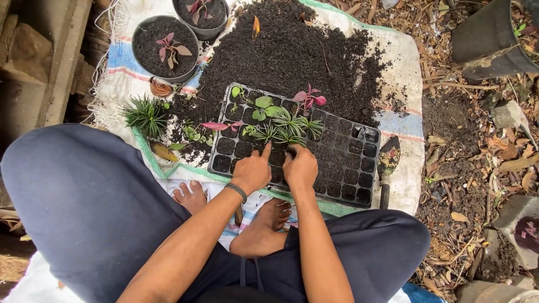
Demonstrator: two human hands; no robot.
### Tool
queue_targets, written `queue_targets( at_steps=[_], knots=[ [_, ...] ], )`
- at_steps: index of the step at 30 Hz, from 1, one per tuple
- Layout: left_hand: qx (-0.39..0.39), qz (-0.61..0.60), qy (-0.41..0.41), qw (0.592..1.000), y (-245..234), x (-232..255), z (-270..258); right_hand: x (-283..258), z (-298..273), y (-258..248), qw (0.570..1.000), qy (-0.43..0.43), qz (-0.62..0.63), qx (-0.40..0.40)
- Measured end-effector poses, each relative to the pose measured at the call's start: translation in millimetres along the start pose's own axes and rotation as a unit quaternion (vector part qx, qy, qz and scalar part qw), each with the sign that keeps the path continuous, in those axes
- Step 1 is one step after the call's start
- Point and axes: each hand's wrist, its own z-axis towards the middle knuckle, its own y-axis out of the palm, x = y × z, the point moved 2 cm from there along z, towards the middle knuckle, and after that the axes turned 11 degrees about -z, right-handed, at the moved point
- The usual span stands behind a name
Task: The person sits cross-legged on a cloth and plants small seedlings into a black plastic seedling tray filled with soil. They use their hands to separate the seedlings and place them into the tray cells, then use a small trowel to add soil around the base of the plants.
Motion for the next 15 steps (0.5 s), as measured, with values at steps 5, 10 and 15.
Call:
queue_targets(
  at_steps=[5,10,15],
  knots=[
    [-0.053,0.061,-0.001,0.997,20.8,-1.3,16.4,34.2,8.8,28.3,0.994,0.097,-0.002,-0.040],
    [-0.076,0.069,-0.012,0.995,30.7,-7.0,36.5,32.5,23.2,43.6,0.993,0.076,0.090,-0.004],
    [-0.043,0.038,-0.022,0.998,26.5,-6.0,38.5,51.3,48.3,90.5,0.983,0.084,0.146,0.073]
  ],
)
